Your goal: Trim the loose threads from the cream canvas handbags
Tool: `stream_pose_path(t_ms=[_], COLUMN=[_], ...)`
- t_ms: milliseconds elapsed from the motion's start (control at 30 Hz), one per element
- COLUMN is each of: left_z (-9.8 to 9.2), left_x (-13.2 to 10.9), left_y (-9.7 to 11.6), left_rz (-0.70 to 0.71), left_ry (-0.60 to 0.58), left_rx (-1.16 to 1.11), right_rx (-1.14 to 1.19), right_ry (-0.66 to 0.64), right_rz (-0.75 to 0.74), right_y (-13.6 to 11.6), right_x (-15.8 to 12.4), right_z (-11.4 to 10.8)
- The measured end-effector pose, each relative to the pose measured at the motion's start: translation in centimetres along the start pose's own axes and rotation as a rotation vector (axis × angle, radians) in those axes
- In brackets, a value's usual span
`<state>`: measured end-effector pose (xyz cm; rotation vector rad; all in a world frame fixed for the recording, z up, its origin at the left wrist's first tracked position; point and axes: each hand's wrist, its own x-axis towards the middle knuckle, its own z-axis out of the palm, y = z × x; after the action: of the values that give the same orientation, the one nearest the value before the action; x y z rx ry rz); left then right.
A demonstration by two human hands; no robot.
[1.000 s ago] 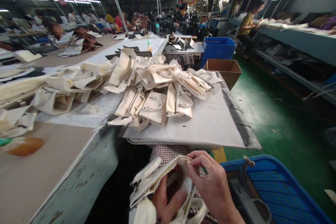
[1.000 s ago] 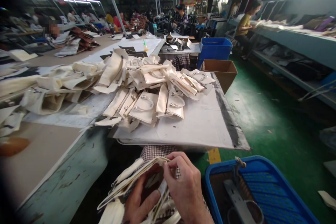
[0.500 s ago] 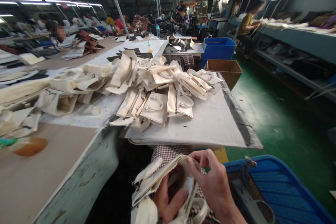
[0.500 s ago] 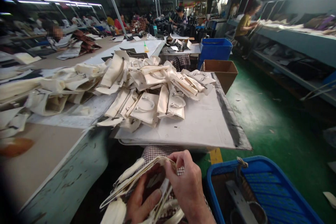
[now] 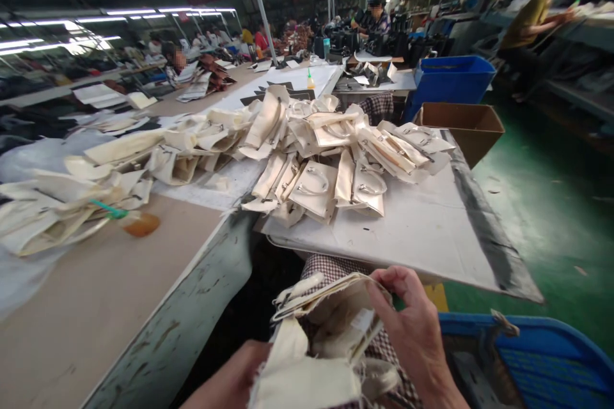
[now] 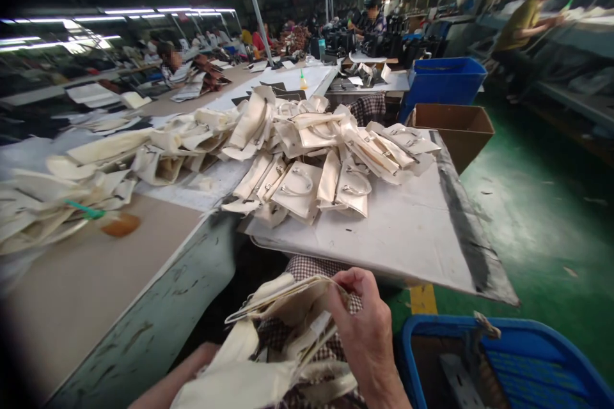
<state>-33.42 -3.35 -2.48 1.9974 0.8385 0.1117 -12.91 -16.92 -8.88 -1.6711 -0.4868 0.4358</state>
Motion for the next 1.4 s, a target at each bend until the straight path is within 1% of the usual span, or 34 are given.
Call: stream_pose_path(t_ms=[33, 100, 133, 167, 200, 233, 300, 333, 367, 433, 500, 600, 767, 867, 933, 1000, 1067, 1133, 1200, 1233, 1300, 1400], left_z=[-1.1, -3.0, -3.6, -4.0, -4.2, -4.1, -3.7, -3.4, -3.1, -2.7, -2.7, -2.9, -3.1, -2.9, -2.7, -2.6, -2.7, -2.9, -3.1, -3.1, -3.1, -2.8], left_x=[-0.9, -1.9, -2.1, -1.9, -1.6, -1.1, 0.1, 0.6, 1.1, 1.6, 1.9, 2.0, 2.3, 2.8, 3.3, 3.8, 4.2, 4.7, 5.1, 5.3, 5.5, 5.7], left_y=[0.8, 2.6, 3.5, 4.4, 5.1, 5.7, 6.4, 6.6, 6.7, 6.7, 6.5, 5.9, 4.3, 3.6, 3.5, 3.9, 4.6, 5.3, 5.7, 5.8, 5.7, 5.3], left_rz=[-0.016, -0.056, -0.049, -0.034, -0.029, -0.023, -0.049, -0.065, -0.074, -0.068, -0.021, 0.097, 0.374, 0.498, 0.538, 0.514, 0.440, 0.345, 0.252, 0.224, 0.215, 0.276], left_ry=[0.015, 0.097, 0.140, 0.154, 0.138, 0.096, -0.012, -0.049, -0.063, -0.046, -0.020, 0.015, 0.082, 0.113, 0.146, 0.150, 0.084, -0.039, -0.164, -0.208, -0.255, -0.241], left_rx=[-0.003, 0.035, 0.075, 0.125, 0.179, 0.216, 0.233, 0.216, 0.197, 0.185, 0.208, 0.266, 0.414, 0.484, 0.513, 0.517, 0.503, 0.473, 0.431, 0.409, 0.387, 0.405], right_rx=[-0.016, -0.054, -0.069, -0.080, -0.086, -0.089, -0.089, -0.091, -0.094, -0.104, -0.106, -0.098, -0.058, -0.029, -0.016, -0.015, -0.021, -0.006, 0.011, 0.020, 0.037, 0.077], right_ry=[-0.004, -0.008, -0.009, -0.008, -0.009, -0.008, -0.010, -0.011, -0.012, -0.012, -0.003, 0.012, 0.001, 0.004, -0.002, -0.034, -0.073, -0.095, -0.105, -0.117, -0.146, -0.153], right_rz=[0.006, 0.010, 0.005, -0.003, -0.011, -0.018, -0.023, -0.024, -0.024, -0.026, -0.023, -0.015, -0.005, 0.018, 0.027, -0.002, -0.058, -0.106, -0.109, -0.099, -0.063, -0.003], right_y=[0.1, 0.3, 0.4, 0.5, 0.6, 0.7, 1.0, 1.1, 1.2, 1.3, 1.1, 0.9, 0.5, 0.0, -0.2, -0.3, -0.2, -0.1, -0.2, -0.3, -0.7, -1.2], right_x=[0.0, 0.1, 0.1, 0.1, 0.1, 0.2, 0.3, 0.3, 0.3, 0.3, 0.3, 0.3, 0.3, 0.1, 0.1, 0.3, 0.5, 0.8, 1.0, 0.9, 0.7, -0.2], right_z=[0.1, 0.2, 0.3, 0.4, 0.5, 0.5, 0.5, 0.5, 0.4, 0.3, 0.2, 0.3, 0.4, 0.4, 0.4, 0.3, 0.2, 0.1, -0.1, -0.2, -0.6, -1.0])
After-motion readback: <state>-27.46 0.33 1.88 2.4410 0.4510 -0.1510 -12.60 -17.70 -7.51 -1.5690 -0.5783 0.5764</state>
